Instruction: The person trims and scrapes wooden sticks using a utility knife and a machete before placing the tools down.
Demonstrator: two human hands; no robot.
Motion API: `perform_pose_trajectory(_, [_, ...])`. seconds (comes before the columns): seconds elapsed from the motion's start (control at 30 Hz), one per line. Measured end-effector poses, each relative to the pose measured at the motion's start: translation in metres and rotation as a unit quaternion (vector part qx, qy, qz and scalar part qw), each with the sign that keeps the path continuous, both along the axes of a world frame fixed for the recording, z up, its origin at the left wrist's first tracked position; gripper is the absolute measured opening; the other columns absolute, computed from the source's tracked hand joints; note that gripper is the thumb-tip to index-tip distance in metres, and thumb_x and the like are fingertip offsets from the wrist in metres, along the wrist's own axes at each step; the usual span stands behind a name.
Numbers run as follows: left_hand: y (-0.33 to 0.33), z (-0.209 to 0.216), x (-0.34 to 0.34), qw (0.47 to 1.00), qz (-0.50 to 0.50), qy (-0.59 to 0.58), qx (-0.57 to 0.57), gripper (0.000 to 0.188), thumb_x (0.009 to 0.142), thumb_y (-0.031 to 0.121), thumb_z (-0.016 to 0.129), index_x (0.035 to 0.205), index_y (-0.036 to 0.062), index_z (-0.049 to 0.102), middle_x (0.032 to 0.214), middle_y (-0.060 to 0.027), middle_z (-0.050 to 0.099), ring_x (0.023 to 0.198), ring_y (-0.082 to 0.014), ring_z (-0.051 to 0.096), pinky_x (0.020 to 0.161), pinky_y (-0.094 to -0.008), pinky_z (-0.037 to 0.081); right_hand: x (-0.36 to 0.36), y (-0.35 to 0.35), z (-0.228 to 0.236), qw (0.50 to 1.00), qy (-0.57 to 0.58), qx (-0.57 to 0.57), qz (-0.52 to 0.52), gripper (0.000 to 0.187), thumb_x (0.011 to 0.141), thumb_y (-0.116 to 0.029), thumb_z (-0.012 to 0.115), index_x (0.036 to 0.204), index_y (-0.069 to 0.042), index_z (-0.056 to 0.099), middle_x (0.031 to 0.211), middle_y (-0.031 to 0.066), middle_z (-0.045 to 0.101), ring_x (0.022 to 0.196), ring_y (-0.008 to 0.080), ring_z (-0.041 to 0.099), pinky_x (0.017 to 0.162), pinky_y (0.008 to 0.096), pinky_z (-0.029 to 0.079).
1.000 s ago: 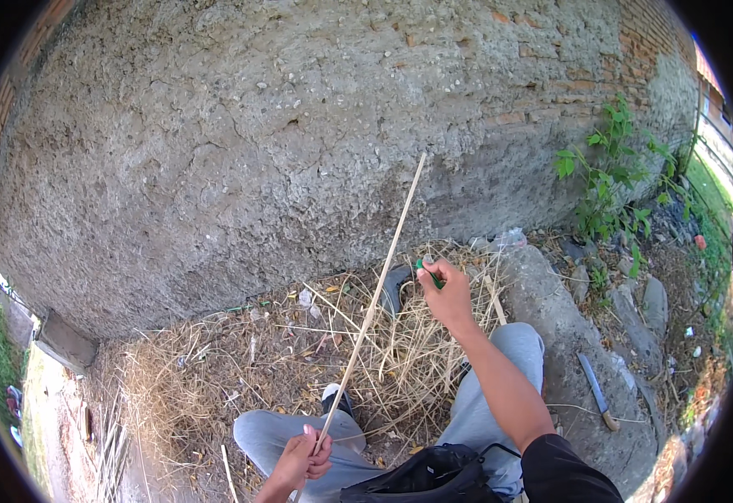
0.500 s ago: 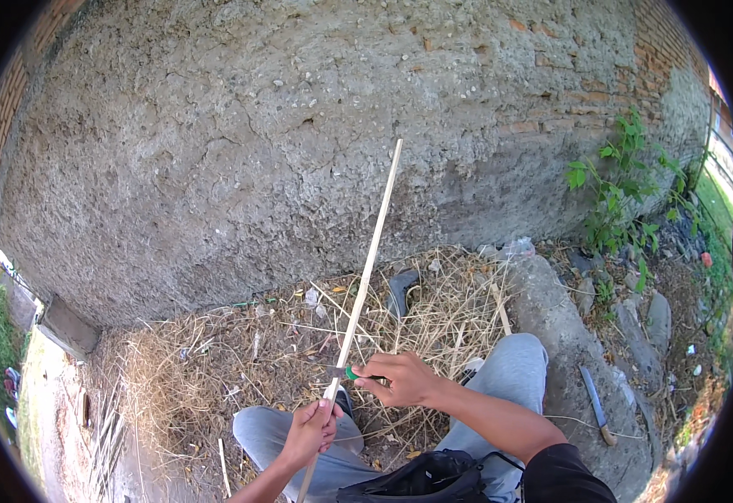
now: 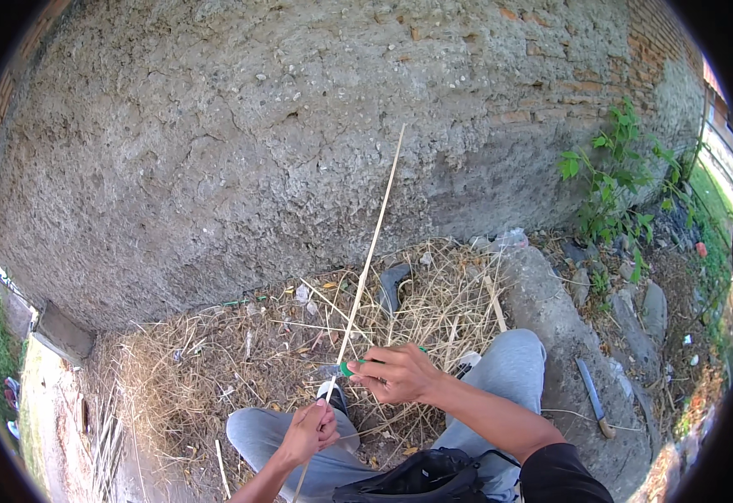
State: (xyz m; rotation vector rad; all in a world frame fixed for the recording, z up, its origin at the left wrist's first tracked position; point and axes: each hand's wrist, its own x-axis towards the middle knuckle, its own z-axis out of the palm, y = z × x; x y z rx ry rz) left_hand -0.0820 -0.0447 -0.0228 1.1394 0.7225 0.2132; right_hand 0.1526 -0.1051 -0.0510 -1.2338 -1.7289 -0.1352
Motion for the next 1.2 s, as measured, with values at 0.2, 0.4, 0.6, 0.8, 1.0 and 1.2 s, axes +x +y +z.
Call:
perform_pose_trajectory(0.2, [-0.004,0.006,-0.006,0.998,0.002,-0.002,-0.062,0.045,0.106,0.042,0.034,0.073,0.0125,0.035,0.049,0.0035,0.024,0.041,-0.0073,0.021,0.038,-0.0257,0.02,-0.002,0.0,0.002,0.999,-0.021,0.027,-0.027,0.014,0.086,-0.025,0.073,0.098,-0.018,0.074,0.069,-0.0017,0.057,0.044,0.0159,0.054,0.034,0.031,0.035])
perform_pose_trajectory(0.4, [-0.01,0.003,-0.013,0.999,-0.008,0.022,-0.045,0.045,0.107,0.043,0.033,0.074,0.0126,0.033,0.051,0.0026,0.024,0.044,-0.0075,0.022,0.041,-0.0267,0.018,0.012,0.006,0.006,0.998,-0.002,0.018,-0.064,0.011,0.082,-0.021,0.077,0.092,-0.015,0.075,0.069,-0.0029,0.06,0.044,0.0146,0.052,0.036,0.031,0.036])
perform_pose_trajectory(0.6, [-0.017,0.01,-0.016,0.998,0.013,0.046,-0.051,0.045,0.107,0.043,0.032,0.074,0.0126,0.033,0.052,0.002,0.024,0.044,-0.0078,0.022,0.042,-0.0269,0.018,0.013,0.01,0.0,0.995,0.023,-0.032,-0.092,0.014,0.085,-0.024,0.074,0.098,-0.018,0.075,0.071,-0.0039,0.062,0.046,0.0164,0.054,0.037,0.0318,0.037])
perform_pose_trajectory(0.8, [-0.013,0.007,-0.015,0.998,0.023,0.06,-0.011,0.045,0.107,0.041,0.032,0.073,0.0122,0.034,0.051,0.0028,0.024,0.043,-0.0072,0.02,0.04,-0.0263,0.018,0.011,0.019,-0.005,0.993,0.02,-0.004,-0.114,0.01,0.081,-0.019,0.077,0.091,-0.016,0.076,0.07,-0.0038,0.064,0.046,0.0155,0.055,0.037,0.0307,0.037])
perform_pose_trajectory(1.0, [0.01,-0.01,-0.009,0.986,-0.019,0.123,0.113,0.045,0.108,0.04,0.032,0.077,0.0085,0.041,0.053,0.0017,0.035,0.044,-0.0096,0.031,0.043,-0.0264,0.026,0.02,0.018,-0.006,0.988,-0.03,0.001,-0.153,0.012,0.082,-0.019,0.076,0.094,-0.015,0.074,0.072,-0.0014,0.063,0.048,0.0174,0.057,0.037,0.0318,0.039])
perform_pose_trajectory(1.2, [-0.011,-0.001,0.021,0.862,-0.054,0.199,0.462,0.044,0.107,0.036,0.03,0.095,-0.0027,0.047,0.06,-0.0243,0.055,0.059,-0.0455,0.059,0.057,-0.054,0.043,0.034,0.011,0.008,0.987,0.011,0.025,-0.159,0.012,0.082,-0.016,0.077,0.093,-0.013,0.074,0.071,-0.0005,0.062,0.047,0.0165,0.056,0.038,0.032,0.039])
